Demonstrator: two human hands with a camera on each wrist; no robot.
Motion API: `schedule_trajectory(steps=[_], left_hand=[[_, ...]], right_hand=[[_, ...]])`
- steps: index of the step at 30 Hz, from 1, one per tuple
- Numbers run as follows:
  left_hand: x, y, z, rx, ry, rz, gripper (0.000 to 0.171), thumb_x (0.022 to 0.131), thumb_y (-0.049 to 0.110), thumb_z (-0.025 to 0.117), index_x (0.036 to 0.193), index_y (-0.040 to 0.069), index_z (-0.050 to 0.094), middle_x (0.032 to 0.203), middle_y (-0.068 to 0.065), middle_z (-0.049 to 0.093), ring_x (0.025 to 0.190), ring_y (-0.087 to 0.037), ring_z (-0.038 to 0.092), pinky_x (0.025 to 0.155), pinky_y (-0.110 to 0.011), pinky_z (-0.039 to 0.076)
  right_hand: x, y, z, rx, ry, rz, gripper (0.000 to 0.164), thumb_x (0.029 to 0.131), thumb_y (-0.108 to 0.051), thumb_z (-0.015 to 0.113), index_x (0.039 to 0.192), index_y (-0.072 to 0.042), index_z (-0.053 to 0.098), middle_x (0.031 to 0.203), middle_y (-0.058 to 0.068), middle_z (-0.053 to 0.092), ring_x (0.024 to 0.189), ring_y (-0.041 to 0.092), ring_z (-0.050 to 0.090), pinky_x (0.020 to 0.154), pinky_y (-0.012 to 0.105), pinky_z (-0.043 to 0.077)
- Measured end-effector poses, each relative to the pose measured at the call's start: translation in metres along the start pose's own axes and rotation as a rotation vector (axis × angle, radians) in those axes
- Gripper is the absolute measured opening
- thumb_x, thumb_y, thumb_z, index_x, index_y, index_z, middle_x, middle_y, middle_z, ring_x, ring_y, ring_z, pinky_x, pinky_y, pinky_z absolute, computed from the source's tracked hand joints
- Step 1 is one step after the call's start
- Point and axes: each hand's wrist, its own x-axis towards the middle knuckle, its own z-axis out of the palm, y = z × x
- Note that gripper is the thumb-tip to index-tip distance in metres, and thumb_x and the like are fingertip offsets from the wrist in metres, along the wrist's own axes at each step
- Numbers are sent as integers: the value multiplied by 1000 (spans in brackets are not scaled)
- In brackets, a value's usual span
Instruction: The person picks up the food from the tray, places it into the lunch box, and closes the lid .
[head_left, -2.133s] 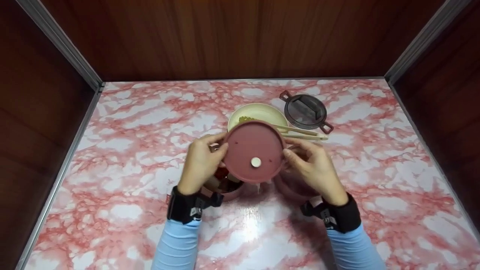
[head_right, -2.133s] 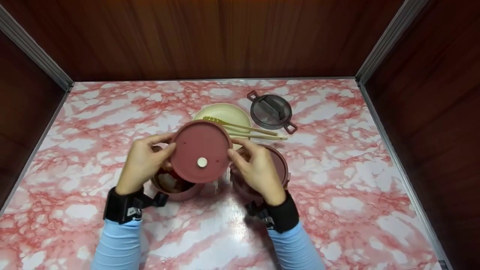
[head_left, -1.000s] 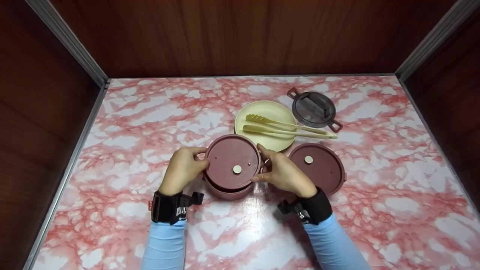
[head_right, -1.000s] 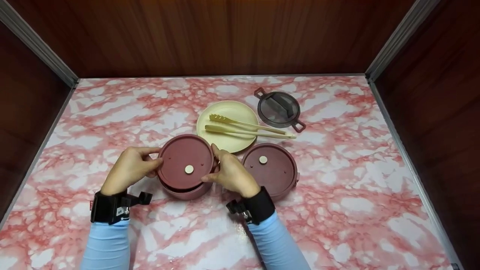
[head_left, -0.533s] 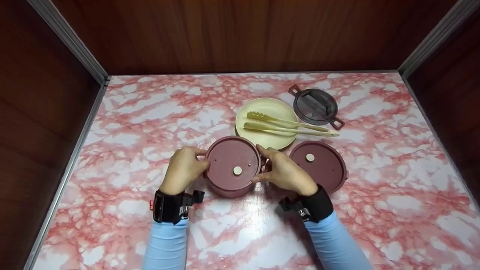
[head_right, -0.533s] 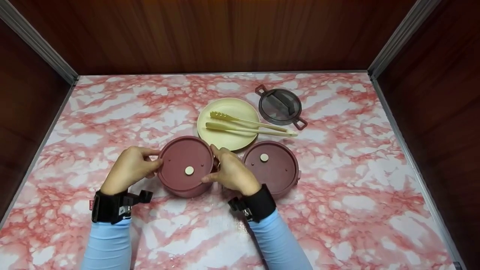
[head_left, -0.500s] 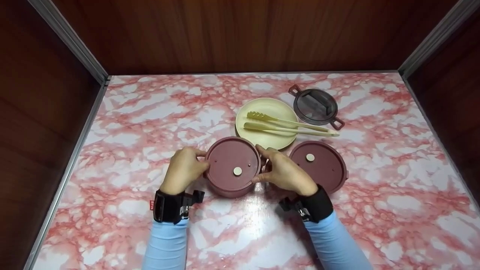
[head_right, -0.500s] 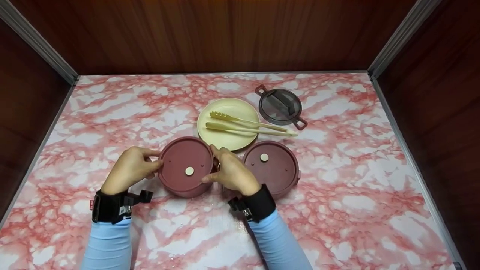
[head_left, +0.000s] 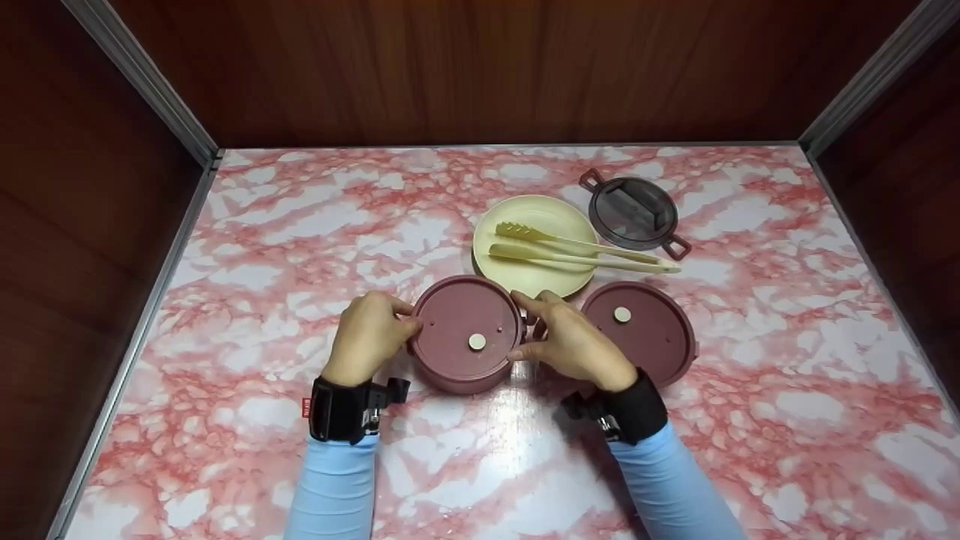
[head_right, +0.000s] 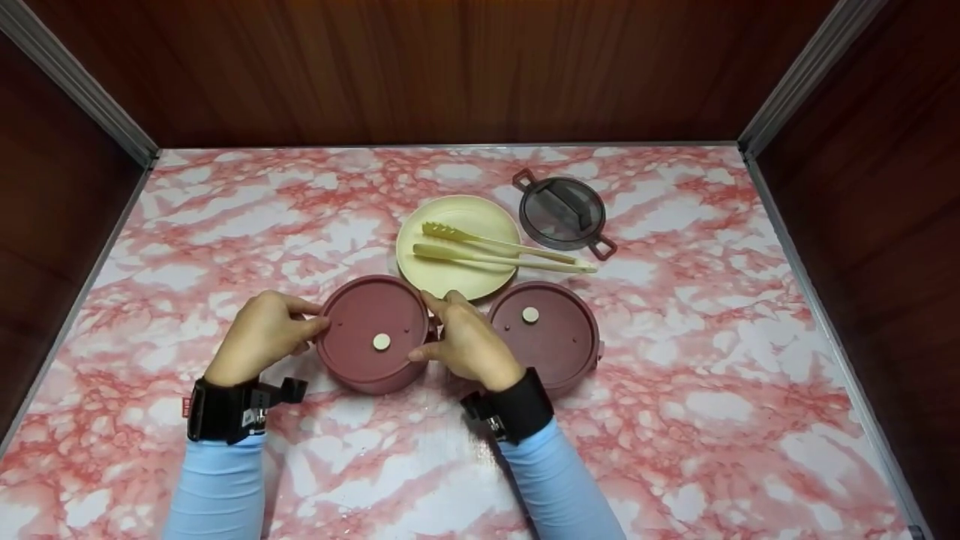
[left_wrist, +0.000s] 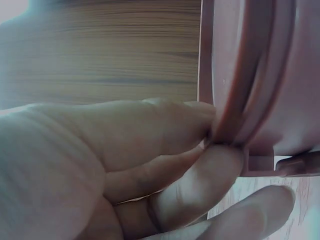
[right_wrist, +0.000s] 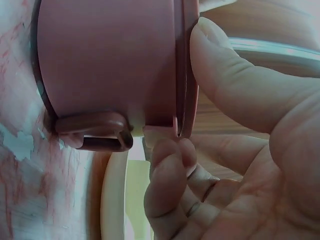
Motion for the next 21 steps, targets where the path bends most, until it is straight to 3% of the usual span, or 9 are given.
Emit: schedule_trajectory(steps=[9, 21], left_hand=[[-2, 0, -2, 49, 2, -38, 15, 83, 25, 78, 93, 16, 83, 98, -3, 75, 81, -20, 67, 67, -38, 50], [-2, -1, 1, 66, 25, -28, 13, 83, 27, 80, 93, 20, 83, 98, -1, 75, 83, -19, 68, 67, -40, 50]], right_hand=[[-1, 0, 0, -7, -3, 7, 84, 82, -36, 81, 151, -11, 41, 103, 10, 47, 88, 24, 47, 79, 36, 42], [-1, 0, -1, -10, -34, 22, 85, 84, -37, 79, 154, -12, 37, 130, 22, 48, 105, 31, 55, 93, 45, 47]])
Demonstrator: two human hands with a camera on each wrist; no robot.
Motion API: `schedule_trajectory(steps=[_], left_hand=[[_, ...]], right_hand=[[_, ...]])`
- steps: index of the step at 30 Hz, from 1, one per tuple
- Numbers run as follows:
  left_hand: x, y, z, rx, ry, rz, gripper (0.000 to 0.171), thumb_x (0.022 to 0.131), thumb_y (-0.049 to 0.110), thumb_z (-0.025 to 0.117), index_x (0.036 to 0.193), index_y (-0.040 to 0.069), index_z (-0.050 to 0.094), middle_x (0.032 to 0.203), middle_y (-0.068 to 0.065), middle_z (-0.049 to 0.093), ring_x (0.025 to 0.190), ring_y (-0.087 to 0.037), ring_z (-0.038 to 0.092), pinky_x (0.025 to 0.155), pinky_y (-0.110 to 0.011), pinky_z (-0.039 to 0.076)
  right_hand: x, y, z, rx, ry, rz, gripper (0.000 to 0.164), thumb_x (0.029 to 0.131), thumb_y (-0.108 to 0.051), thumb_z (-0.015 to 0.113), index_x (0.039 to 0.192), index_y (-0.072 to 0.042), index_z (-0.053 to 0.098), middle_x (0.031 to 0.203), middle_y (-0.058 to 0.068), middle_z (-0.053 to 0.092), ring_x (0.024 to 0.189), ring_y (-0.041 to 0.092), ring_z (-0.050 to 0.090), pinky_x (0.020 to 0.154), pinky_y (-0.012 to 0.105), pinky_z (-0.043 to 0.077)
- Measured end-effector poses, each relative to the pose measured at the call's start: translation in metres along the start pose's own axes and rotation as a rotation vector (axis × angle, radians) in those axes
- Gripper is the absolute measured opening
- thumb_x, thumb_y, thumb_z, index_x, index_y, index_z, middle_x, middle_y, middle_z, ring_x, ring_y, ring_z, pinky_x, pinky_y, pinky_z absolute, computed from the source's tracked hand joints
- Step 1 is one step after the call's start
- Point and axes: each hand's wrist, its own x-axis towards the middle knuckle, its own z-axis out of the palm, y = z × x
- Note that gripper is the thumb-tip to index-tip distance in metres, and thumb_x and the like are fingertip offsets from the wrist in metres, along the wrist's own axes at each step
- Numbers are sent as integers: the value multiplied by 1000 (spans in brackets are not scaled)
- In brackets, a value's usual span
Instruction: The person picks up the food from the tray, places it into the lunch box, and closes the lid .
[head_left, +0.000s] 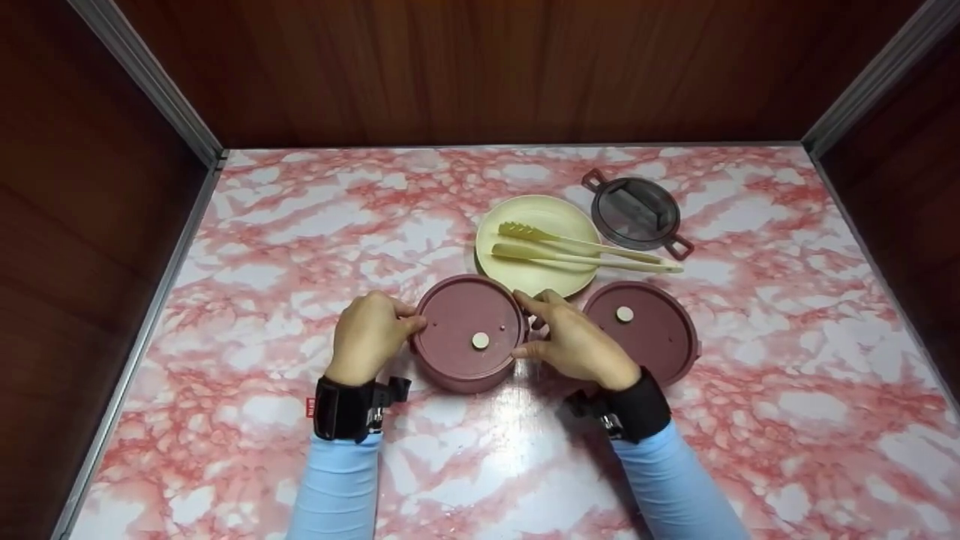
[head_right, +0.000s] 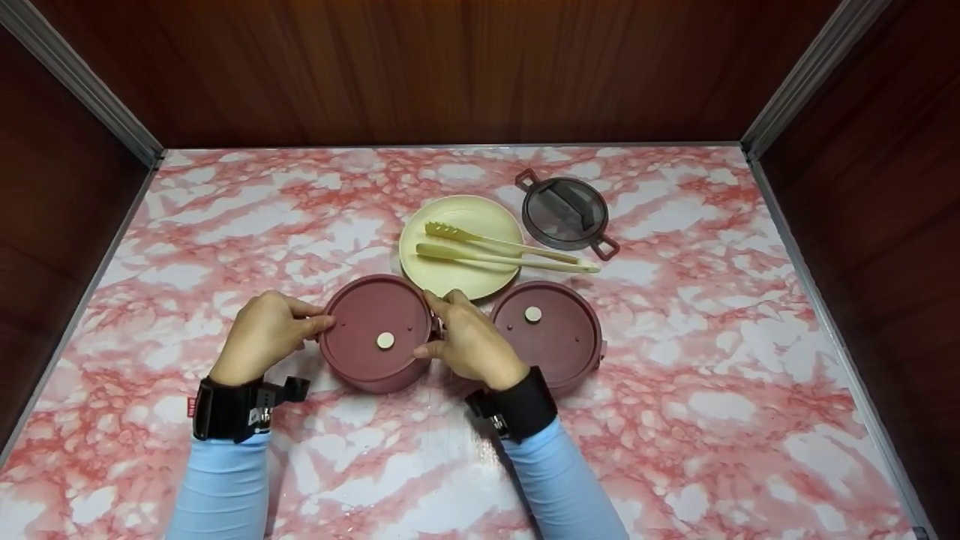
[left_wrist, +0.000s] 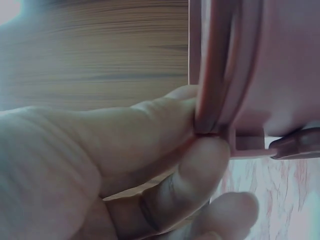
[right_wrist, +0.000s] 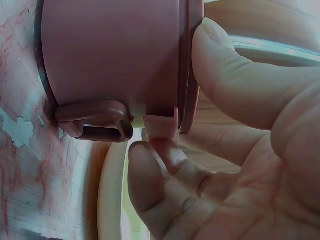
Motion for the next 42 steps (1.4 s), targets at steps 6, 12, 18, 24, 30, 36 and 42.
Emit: schedule_trajectory(steps=[6, 12, 18, 24, 30, 36, 42], left_hand=[[-2, -3, 2, -10, 4, 18, 22, 84, 29, 79, 100, 14, 81, 101, -4, 75, 83, -21, 69, 66, -39, 51], [-5, -11, -1, -43, -5, 104, 54, 85, 41, 77, 126, 7, 69, 103, -8, 72, 90, -25, 66, 78, -42, 52], [-3, -17, 3, -82, -207, 223, 102, 70, 49, 86, 151, 7, 40, 149, -17, 44, 135, -34, 43, 110, -48, 36], [1, -21, 9, -17, -312, 268, 120, 64, 56, 88, 156, 5, 28, 157, -19, 31, 143, -35, 30, 114, -49, 29], [1, -20, 7, -5, -316, 273, 121, 64, 53, 88, 156, 5, 26, 157, -21, 31, 143, -35, 30, 114, -48, 30], [-1, -13, 5, 40, -323, 246, 120, 66, 51, 87, 158, 8, 22, 159, -18, 28, 143, -34, 30, 114, -48, 30], [-3, -9, 9, 56, -333, 200, 119, 68, 49, 86, 158, 9, 20, 160, -15, 26, 143, -33, 30, 113, -48, 31]], right_hand=[[-1, 1, 0, -10, -11, -17, 85, 86, -39, 76, 154, -10, 35, 133, 20, 50, 110, 31, 57, 94, 45, 47], [-5, 0, 1, -3, 55, -45, 82, 87, -41, 75, 152, -8, 38, 130, 15, 53, 112, 27, 57, 92, 41, 49], [-3, -2, 6, -42, 75, -126, 88, 84, -47, 76, 152, -7, 37, 150, 16, 42, 133, 32, 45, 107, 44, 41], [0, -3, 12, -61, 47, -174, 93, 83, -49, 75, 154, -5, 33, 157, 12, 34, 139, 30, 37, 111, 42, 36], [3, -5, 14, -69, 49, -175, 96, 82, -48, 77, 153, 0, 32, 158, 15, 31, 141, 30, 34, 112, 43, 35], [5, -10, 16, -89, 46, -142, 99, 81, -46, 79, 153, 2, 30, 157, 20, 31, 141, 31, 34, 111, 41, 36], [2, -21, 17, -165, 12, -48, 101, 82, -48, 77, 155, 0, 26, 159, 20, 26, 142, 34, 32, 108, 46, 39]])
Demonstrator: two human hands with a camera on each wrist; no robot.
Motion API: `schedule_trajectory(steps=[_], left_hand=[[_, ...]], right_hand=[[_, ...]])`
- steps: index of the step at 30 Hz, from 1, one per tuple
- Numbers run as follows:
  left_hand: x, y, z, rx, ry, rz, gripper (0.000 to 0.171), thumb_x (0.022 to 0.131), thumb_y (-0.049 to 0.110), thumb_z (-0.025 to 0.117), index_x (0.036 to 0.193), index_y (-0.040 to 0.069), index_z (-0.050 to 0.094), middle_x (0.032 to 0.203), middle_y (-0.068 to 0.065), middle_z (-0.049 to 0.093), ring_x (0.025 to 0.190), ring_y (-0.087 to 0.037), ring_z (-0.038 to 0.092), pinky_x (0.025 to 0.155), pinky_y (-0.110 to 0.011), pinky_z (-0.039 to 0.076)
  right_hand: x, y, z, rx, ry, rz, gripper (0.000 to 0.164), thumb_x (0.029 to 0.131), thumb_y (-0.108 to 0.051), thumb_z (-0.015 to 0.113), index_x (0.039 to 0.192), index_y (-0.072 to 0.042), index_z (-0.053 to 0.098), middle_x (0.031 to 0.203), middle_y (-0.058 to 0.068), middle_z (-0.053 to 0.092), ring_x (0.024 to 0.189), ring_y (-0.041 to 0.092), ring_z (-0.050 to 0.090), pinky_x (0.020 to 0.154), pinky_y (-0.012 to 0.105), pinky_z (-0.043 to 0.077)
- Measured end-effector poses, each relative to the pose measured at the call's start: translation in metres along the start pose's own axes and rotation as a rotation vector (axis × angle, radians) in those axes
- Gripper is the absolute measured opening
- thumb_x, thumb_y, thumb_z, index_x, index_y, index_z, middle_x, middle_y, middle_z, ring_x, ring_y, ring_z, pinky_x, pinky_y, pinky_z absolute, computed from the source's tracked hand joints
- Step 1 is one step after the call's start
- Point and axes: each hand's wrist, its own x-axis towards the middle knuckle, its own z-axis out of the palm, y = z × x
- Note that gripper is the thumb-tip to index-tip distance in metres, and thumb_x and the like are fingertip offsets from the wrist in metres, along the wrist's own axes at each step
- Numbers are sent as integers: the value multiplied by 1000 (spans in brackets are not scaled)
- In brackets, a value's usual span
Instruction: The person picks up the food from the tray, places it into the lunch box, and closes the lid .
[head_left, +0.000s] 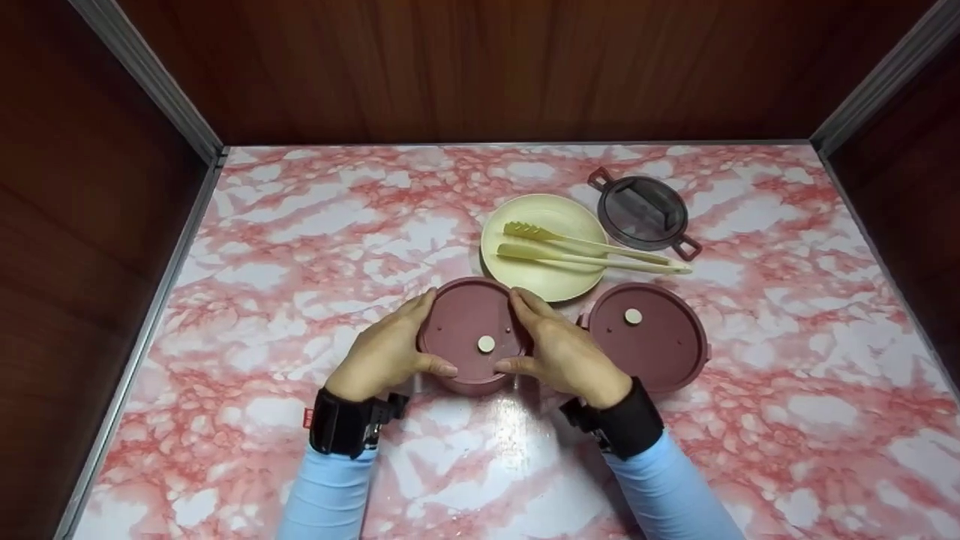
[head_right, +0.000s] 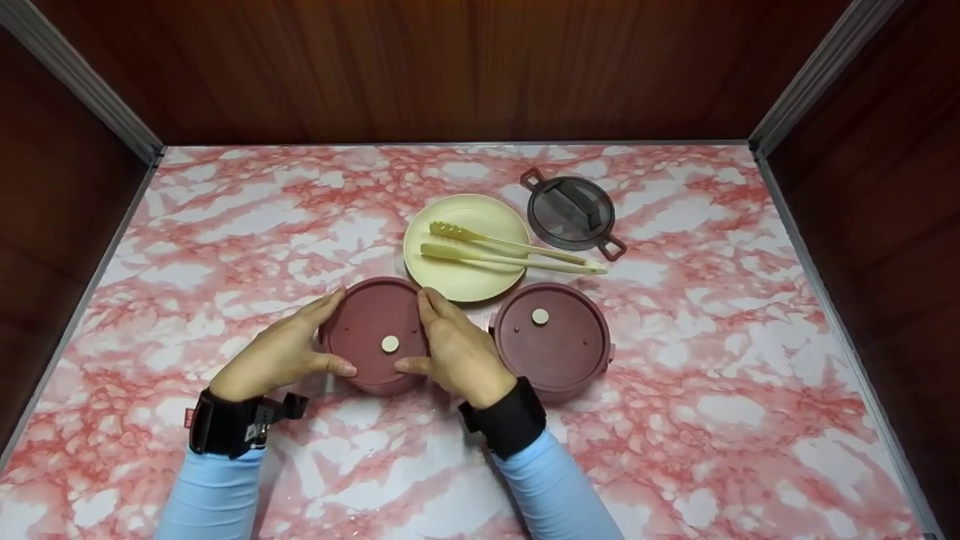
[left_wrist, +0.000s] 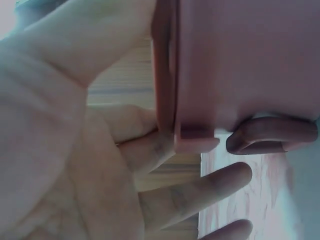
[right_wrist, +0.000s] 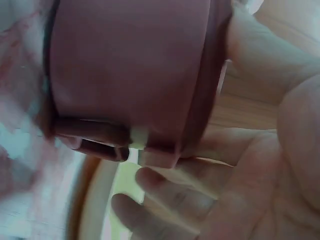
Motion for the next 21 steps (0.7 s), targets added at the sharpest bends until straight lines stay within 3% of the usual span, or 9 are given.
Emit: schedule_trajectory(steps=[4, 12, 21], left_hand=[[0, 2, -2, 2, -6, 20, 120, 69, 50, 86, 158, 6, 19, 160, -17, 25, 144, -35, 28, 115, -48, 27], [4, -1, -8, -2, -81, 136, 134, 65, 52, 89, 157, -2, 7, 162, -20, 8, 148, -33, 14, 118, -44, 17], [14, 12, -15, 131, -172, 118, 142, 59, 52, 92, 155, -5, 4, 161, -26, 8, 148, -34, 15, 118, -44, 21]], right_hand=[[1, -8, -4, -74, -9, 28, 103, 80, -49, 79, 154, 1, 27, 159, 20, 27, 143, 34, 31, 107, 47, 40], [12, -8, -9, -102, -63, -58, 114, 73, -50, 83, 153, 6, 24, 160, 21, 22, 145, 33, 26, 116, 41, 27], [35, -30, -16, -195, -289, -11, 134, 64, -52, 89, 156, 2, 9, 164, 17, -2, 149, 30, 6, 119, 37, 17]])
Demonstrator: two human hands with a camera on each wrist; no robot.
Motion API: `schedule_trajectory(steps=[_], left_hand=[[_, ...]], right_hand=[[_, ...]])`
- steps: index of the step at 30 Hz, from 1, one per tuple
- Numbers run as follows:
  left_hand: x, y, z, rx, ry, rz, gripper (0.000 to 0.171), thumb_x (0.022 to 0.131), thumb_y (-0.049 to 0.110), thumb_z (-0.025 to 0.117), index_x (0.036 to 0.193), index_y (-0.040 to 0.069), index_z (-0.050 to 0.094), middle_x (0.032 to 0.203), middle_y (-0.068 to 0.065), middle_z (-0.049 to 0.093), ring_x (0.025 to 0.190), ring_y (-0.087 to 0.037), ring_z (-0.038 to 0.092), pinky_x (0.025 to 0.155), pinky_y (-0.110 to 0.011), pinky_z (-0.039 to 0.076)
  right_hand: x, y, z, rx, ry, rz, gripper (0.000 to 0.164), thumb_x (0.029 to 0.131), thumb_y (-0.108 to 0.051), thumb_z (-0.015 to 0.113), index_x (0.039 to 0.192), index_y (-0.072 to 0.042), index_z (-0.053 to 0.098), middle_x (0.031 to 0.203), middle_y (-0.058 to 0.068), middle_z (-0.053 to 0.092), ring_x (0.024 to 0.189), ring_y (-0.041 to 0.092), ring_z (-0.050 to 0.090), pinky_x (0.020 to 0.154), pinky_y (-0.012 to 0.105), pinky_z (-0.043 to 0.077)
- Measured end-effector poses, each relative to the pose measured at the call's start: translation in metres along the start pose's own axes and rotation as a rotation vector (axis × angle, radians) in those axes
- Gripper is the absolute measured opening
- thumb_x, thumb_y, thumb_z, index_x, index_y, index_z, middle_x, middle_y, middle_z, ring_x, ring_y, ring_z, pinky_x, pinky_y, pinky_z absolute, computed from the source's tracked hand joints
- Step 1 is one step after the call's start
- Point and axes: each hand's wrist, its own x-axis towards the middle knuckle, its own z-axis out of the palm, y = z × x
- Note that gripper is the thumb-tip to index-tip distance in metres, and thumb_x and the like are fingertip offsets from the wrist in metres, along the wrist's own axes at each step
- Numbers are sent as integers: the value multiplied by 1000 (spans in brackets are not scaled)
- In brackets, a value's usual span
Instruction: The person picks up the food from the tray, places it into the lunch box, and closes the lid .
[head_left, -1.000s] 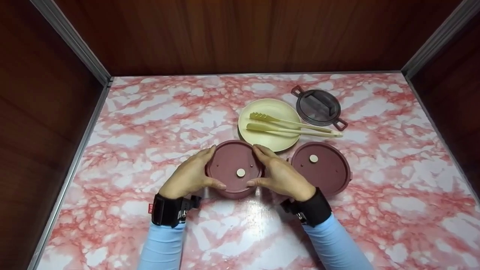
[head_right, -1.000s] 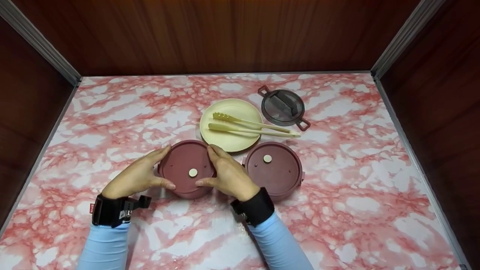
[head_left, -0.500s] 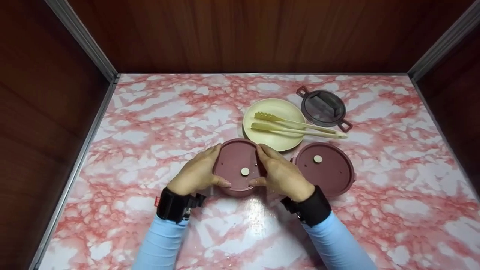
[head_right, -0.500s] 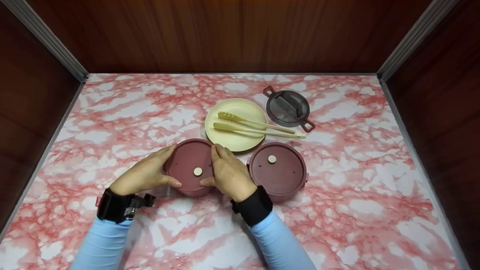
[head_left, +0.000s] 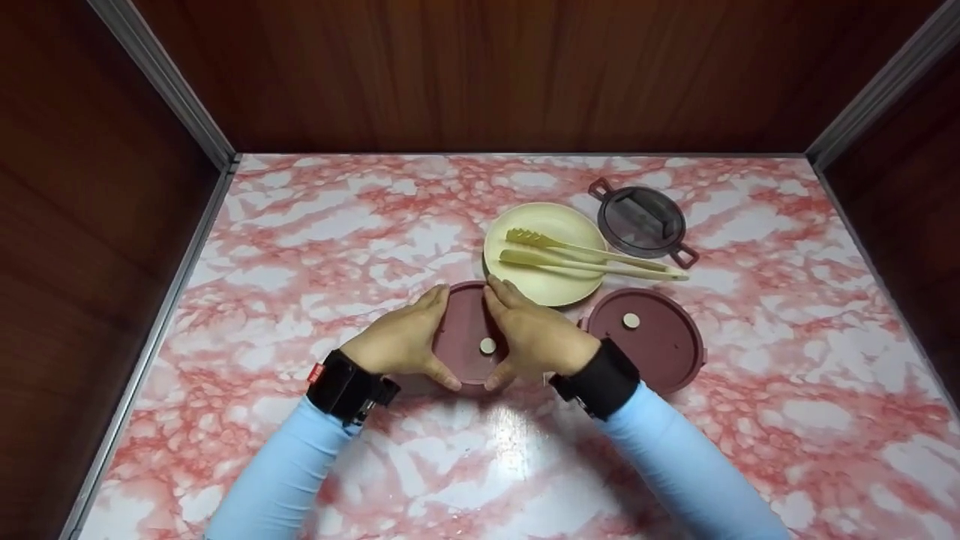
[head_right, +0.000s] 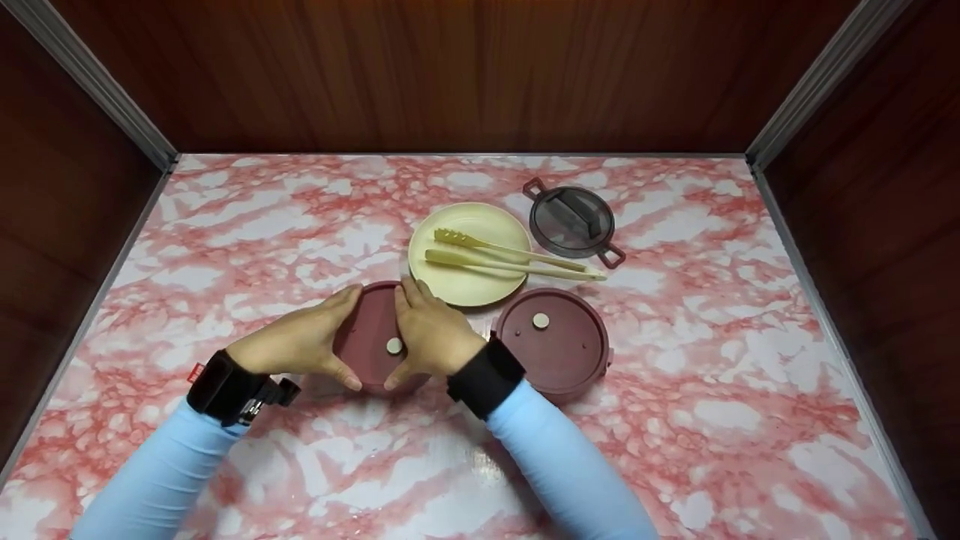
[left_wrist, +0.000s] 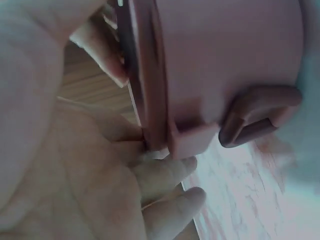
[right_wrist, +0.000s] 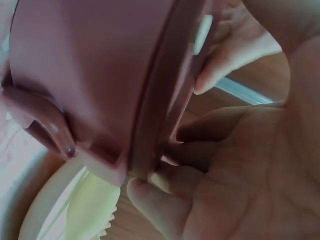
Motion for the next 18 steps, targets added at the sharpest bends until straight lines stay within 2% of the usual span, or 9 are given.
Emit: schedule_trajectory(steps=[7, 13, 18], left_hand=[[2, 7, -2, 13, -7, -30, 143, 56, 49, 94, 155, -7, 7, 159, -28, 14, 141, -40, 30, 115, -44, 30], [-3, 5, 2, -39, 12, -32, 144, 56, 48, 94, 155, -6, 5, 160, -27, 15, 137, -43, 36, 113, -45, 32], [3, 2, 3, -46, -5, -32, 144, 56, 47, 95, 155, -7, 4, 160, -27, 15, 130, -45, 44, 109, -46, 38]], right_hand=[[4, -5, -2, -75, -35, -5, 132, 63, -47, 90, 155, 6, 12, 163, 22, -3, 148, 39, 6, 119, 41, 19], [0, -6, 1, -54, -30, -33, 128, 66, -46, 88, 155, 6, 12, 162, 23, -6, 148, 40, 3, 120, 42, 13], [4, 0, 4, -21, -31, -23, 125, 68, -46, 87, 155, 4, 13, 162, 21, -7, 148, 39, 1, 119, 41, 16]])
